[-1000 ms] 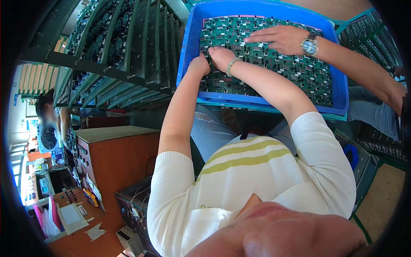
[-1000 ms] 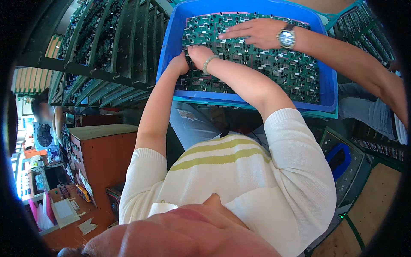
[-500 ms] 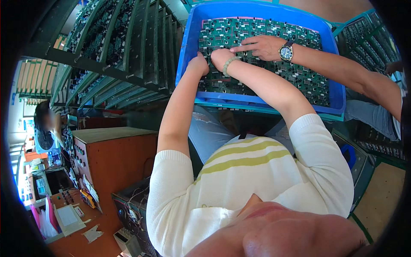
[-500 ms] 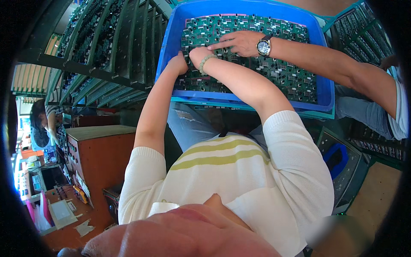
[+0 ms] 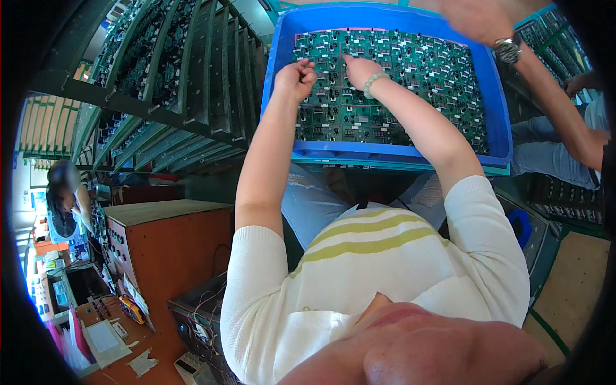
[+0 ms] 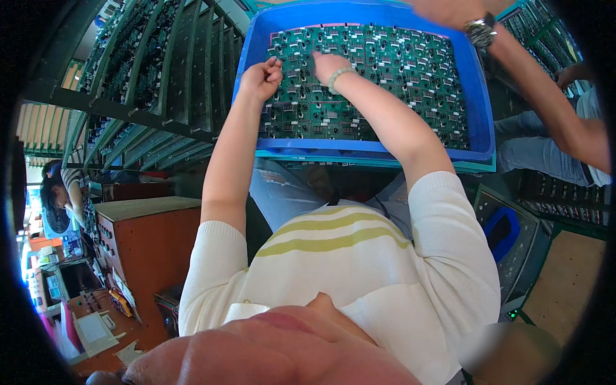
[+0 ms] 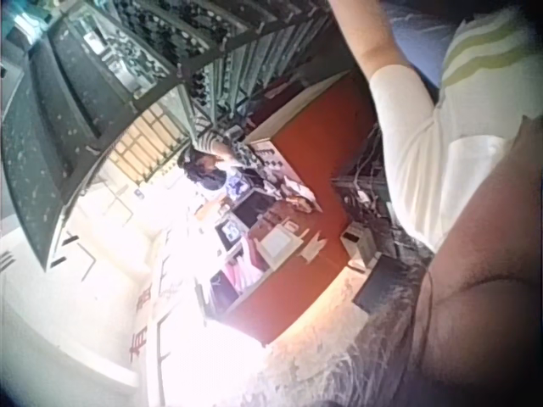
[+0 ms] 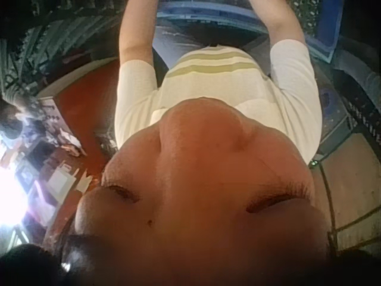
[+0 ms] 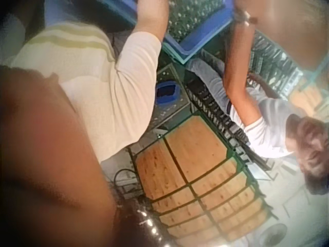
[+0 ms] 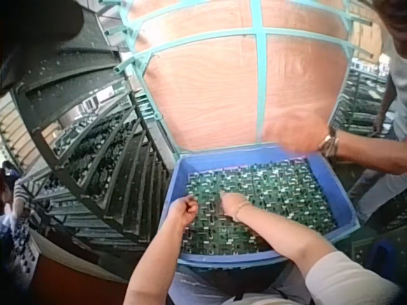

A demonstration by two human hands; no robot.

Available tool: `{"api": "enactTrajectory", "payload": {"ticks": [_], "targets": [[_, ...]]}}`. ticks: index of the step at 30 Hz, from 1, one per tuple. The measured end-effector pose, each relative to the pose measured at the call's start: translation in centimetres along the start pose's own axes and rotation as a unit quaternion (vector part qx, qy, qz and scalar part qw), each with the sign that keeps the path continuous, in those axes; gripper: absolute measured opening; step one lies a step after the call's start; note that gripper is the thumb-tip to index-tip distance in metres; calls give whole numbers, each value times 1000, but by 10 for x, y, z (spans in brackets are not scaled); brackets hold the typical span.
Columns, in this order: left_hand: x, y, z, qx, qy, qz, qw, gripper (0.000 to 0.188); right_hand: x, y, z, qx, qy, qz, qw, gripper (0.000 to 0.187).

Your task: The person attaches small components onto circuit boards in a blue bin by hand, pressing them into place one by one.

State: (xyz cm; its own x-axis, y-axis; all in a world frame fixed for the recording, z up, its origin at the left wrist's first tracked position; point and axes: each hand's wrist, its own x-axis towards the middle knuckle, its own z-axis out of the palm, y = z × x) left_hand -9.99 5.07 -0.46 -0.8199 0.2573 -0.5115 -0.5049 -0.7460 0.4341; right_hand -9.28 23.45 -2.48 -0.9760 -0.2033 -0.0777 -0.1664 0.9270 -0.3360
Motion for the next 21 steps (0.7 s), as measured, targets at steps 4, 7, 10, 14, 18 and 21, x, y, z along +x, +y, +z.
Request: {"api": "enactTrajectory", "payload": {"ticks": [4,7,10,14,18,21], "targets": [[19,-16,3,-24,-15,-20,999,35,6,19,12,24,27,-37,999,39],[20,-22,4,-15,-7,-9,1000,22,3,16,10,35,3,1,999,36],[24,-22,-9,46,18,7,999,12,3,17,9,27,3,7,1000,39],[16,-23,-6,79,33,26,996,18,3,18,13,-5,-7,-19,1000,40],[16,-26,-1,105,38,17,994,16,6,23,18,-5,6,-29,1000,38],[21,-30,-2,271,20,50,961,16,8,28,19,64,84,-7,994,33]]}}
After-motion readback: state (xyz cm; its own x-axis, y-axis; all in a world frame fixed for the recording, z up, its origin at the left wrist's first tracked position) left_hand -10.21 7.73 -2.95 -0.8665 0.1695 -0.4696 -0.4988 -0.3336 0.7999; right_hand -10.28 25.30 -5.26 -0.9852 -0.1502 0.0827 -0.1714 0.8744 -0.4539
